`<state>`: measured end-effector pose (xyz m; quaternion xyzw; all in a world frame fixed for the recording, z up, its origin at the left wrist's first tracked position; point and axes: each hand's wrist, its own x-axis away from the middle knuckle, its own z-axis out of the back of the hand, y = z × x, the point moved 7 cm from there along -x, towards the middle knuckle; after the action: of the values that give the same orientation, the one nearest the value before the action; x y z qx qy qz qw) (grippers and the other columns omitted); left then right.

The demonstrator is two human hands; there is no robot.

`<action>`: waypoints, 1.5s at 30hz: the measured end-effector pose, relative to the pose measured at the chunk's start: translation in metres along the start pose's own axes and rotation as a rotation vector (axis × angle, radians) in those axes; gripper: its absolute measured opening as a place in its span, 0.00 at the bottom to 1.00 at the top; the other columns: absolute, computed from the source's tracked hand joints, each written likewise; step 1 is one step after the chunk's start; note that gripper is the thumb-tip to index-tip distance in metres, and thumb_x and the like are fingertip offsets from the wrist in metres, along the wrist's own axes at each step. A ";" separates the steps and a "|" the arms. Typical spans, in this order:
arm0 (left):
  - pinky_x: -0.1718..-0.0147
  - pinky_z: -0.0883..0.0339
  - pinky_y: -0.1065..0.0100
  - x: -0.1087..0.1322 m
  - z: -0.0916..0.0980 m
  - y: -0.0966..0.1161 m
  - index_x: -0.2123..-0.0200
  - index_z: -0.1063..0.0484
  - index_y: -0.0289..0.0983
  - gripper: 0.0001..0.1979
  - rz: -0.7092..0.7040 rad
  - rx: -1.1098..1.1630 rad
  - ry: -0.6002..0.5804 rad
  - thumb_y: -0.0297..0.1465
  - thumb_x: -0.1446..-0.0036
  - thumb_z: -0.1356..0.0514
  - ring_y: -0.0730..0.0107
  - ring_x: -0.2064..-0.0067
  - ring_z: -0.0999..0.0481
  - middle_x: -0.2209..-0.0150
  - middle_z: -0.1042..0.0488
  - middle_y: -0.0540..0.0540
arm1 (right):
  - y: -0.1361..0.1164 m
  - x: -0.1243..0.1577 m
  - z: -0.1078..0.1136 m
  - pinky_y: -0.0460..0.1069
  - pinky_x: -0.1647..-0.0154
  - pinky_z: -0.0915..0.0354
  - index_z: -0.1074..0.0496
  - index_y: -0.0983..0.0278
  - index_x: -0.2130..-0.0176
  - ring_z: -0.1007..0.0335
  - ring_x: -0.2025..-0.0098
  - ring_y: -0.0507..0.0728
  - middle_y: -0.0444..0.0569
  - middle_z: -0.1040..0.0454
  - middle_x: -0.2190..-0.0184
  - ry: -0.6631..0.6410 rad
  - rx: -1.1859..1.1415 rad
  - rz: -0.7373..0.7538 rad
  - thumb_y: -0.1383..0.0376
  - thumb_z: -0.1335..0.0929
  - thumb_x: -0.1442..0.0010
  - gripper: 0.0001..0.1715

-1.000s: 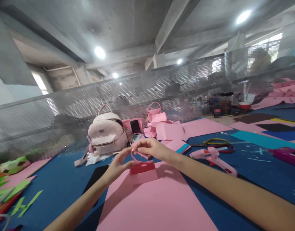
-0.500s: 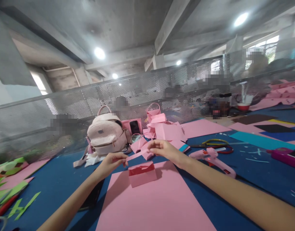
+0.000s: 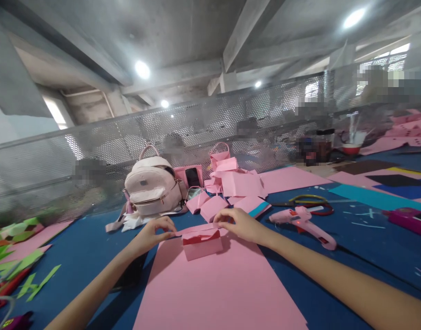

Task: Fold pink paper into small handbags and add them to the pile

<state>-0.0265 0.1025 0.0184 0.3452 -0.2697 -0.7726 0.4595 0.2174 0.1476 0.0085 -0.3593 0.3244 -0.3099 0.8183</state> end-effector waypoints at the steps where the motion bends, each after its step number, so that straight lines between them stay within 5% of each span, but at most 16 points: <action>1: 0.62 0.37 0.68 0.000 -0.002 -0.001 0.71 0.19 0.37 0.07 0.002 0.011 0.010 0.35 0.48 0.34 0.66 0.64 0.27 0.68 0.24 0.45 | -0.003 0.001 0.000 0.50 0.60 0.37 0.24 0.64 0.65 0.29 0.63 0.58 0.49 0.23 0.66 -0.009 0.016 0.006 0.60 0.32 0.43 0.10; 9: 0.72 0.36 0.72 -0.001 -0.012 -0.020 0.68 0.23 0.35 0.12 0.095 0.225 0.134 0.39 0.48 0.35 0.70 0.71 0.26 0.72 0.22 0.46 | -0.003 0.001 0.001 0.50 0.62 0.38 0.25 0.64 0.63 0.29 0.62 0.58 0.49 0.23 0.65 -0.018 0.091 0.051 0.59 0.33 0.40 0.11; 15: 0.64 0.31 0.68 0.002 -0.018 -0.019 0.61 0.23 0.35 0.15 0.096 0.300 0.114 0.36 0.50 0.33 0.66 0.66 0.22 0.68 0.21 0.44 | -0.005 0.001 0.002 0.50 0.60 0.39 0.24 0.62 0.67 0.32 0.60 0.58 0.49 0.25 0.63 -0.012 0.126 0.121 0.64 0.31 0.44 0.05; 24: 0.63 0.32 0.69 0.005 -0.020 -0.006 0.65 0.21 0.36 0.08 0.045 0.213 0.115 0.29 0.52 0.32 0.68 0.66 0.24 0.63 0.22 0.45 | -0.009 0.004 -0.003 0.48 0.66 0.39 0.25 0.64 0.64 0.32 0.67 0.56 0.47 0.24 0.68 -0.061 0.113 0.064 0.68 0.31 0.48 0.09; 29: 0.66 0.34 0.70 0.006 -0.024 -0.002 0.74 0.23 0.35 0.01 0.038 0.211 0.109 0.25 0.53 0.34 0.68 0.68 0.26 0.71 0.25 0.47 | -0.008 0.005 -0.007 0.47 0.67 0.38 0.24 0.63 0.65 0.32 0.67 0.56 0.46 0.25 0.69 -0.064 0.107 0.057 0.69 0.31 0.49 0.09; 35: 0.66 0.36 0.70 0.006 -0.024 0.000 0.76 0.23 0.35 0.03 0.013 0.249 0.153 0.28 0.54 0.32 0.68 0.67 0.28 0.70 0.26 0.46 | -0.010 0.006 -0.003 0.48 0.66 0.39 0.23 0.63 0.67 0.34 0.68 0.55 0.47 0.25 0.69 -0.007 0.094 0.104 0.65 0.30 0.46 0.05; 45: 0.70 0.40 0.72 0.010 -0.026 0.003 0.77 0.23 0.34 0.11 0.094 0.417 0.265 0.36 0.52 0.31 0.73 0.72 0.33 0.76 0.29 0.49 | -0.009 0.008 -0.003 0.49 0.68 0.39 0.26 0.64 0.70 0.33 0.70 0.55 0.47 0.27 0.72 0.100 0.015 0.107 0.56 0.31 0.42 0.13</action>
<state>-0.0078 0.0899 0.0019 0.5182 -0.3763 -0.6260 0.4450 0.2172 0.1358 0.0117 -0.3193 0.3812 -0.2859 0.8192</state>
